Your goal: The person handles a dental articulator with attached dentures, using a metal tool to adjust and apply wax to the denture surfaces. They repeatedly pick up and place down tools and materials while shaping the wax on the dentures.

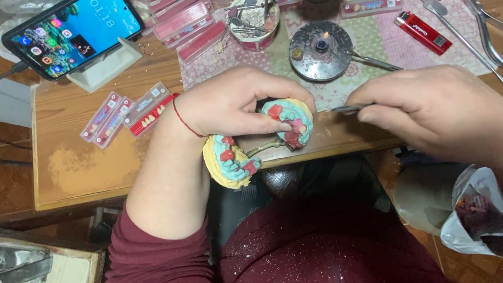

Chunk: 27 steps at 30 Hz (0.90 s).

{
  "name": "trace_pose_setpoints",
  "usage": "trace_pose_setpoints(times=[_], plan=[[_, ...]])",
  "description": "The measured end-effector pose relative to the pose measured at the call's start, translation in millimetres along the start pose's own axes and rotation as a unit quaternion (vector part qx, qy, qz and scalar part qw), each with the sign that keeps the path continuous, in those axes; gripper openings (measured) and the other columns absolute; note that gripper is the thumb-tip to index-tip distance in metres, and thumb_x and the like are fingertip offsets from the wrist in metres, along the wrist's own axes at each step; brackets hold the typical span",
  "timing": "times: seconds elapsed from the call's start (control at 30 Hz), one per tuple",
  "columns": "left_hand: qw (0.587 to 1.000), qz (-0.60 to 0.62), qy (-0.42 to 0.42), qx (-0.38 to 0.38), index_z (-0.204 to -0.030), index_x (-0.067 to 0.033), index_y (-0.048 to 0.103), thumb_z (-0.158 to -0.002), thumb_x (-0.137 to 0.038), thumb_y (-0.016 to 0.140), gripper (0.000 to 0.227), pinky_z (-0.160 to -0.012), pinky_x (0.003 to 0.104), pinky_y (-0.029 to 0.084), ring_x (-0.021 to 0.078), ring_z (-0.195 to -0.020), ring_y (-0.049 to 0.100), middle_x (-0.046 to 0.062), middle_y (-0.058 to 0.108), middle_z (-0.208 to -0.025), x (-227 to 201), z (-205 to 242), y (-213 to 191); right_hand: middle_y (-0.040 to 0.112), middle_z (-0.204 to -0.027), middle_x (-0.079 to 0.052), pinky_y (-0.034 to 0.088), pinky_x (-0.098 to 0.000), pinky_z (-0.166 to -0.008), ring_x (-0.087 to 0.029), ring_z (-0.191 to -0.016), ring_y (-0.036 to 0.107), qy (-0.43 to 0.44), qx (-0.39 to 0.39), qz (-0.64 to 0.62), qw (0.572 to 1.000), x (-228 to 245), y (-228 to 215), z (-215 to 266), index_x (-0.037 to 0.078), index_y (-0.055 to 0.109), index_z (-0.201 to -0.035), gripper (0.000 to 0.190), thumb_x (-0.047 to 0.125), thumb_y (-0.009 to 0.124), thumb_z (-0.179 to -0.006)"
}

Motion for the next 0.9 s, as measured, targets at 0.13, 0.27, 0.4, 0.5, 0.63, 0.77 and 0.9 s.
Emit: trace_pose_setpoints(times=[0.13,0.27,0.4,0.5,0.63,0.77,0.9], plan=[[1.000,-0.006,0.020,0.002,-0.130,-0.0077,0.065,-0.098,-0.020,0.071,0.035,-0.096,0.033,0.057,0.0205,-0.107,0.074,0.009,0.075,-0.119,0,0,0,0.074,-0.094,-0.009,0.056,-0.0404,-0.070,-0.032,-0.086,0.071,-0.109,0.037,0.039,0.993,28,-4,-13,0.013,0.073,-0.106,0.021,0.022,0.062,-0.090],[1.000,-0.019,0.011,-0.002,-0.130,-0.0085,0.066,-0.097,-0.021,0.071,0.036,-0.093,0.032,0.058,0.0201,-0.106,0.075,0.008,0.076,-0.119,-1,0,0,0.074,-0.087,-0.008,0.054,-0.0436,-0.065,-0.033,-0.081,0.070,-0.087,0.042,0.094,0.991,42,-3,-21,0.017,0.078,-0.104,0.023,0.026,0.064,-0.088],[1.000,-0.013,0.015,0.000,-0.130,-0.0088,0.066,-0.098,-0.019,0.069,0.034,-0.095,0.032,0.058,0.0200,-0.107,0.075,0.008,0.076,-0.120,-1,0,0,0.075,-0.086,-0.005,0.053,-0.0449,-0.063,-0.032,-0.079,0.070,-0.089,0.018,0.160,0.983,44,-1,-23,0.017,0.079,-0.094,0.021,0.035,0.068,-0.091],[1.000,-0.012,0.024,0.004,-0.131,-0.0086,0.065,-0.097,-0.018,0.068,0.035,-0.096,0.032,0.058,0.0202,-0.109,0.075,0.008,0.076,-0.122,0,0,1,0.076,-0.087,-0.005,0.054,-0.0444,-0.063,-0.032,-0.079,0.071,-0.092,0.017,0.175,0.980,42,2,-23,0.017,0.080,-0.093,0.022,0.035,0.068,-0.089],[0.999,0.004,0.034,0.009,-0.133,-0.0077,0.065,-0.098,-0.017,0.067,0.036,-0.098,0.032,0.058,0.0201,-0.111,0.075,0.009,0.075,-0.123,2,1,1,0.077,-0.087,-0.006,0.055,-0.0434,-0.061,-0.031,-0.078,0.072,-0.088,0.016,0.180,0.980,44,3,-23,0.017,0.081,-0.088,0.023,0.038,0.070,-0.089],[1.000,0.017,0.014,0.007,-0.132,-0.0074,0.065,-0.098,-0.018,0.069,0.035,-0.097,0.032,0.059,0.0200,-0.109,0.075,0.009,0.076,-0.121,0,0,2,0.077,-0.086,-0.006,0.055,-0.0430,-0.061,-0.031,-0.077,0.072,-0.090,0.013,0.183,0.979,47,1,-23,0.016,0.081,-0.088,0.024,0.039,0.071,-0.089],[0.999,-0.013,0.035,0.005,-0.134,-0.0078,0.064,-0.097,-0.017,0.069,0.038,-0.098,0.032,0.057,0.0198,-0.113,0.074,0.010,0.075,-0.124,3,0,2,0.077,-0.084,-0.005,0.054,-0.0436,-0.059,-0.031,-0.075,0.071,-0.087,0.017,0.188,0.978,50,0,-24,0.017,0.081,-0.086,0.024,0.039,0.071,-0.089]])
Point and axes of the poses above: each hand's wrist, its own z-axis away from the middle knuckle, its own y-axis out of the palm, x = y × z, the point moved 5 cm from there along -z, towards the middle knuckle
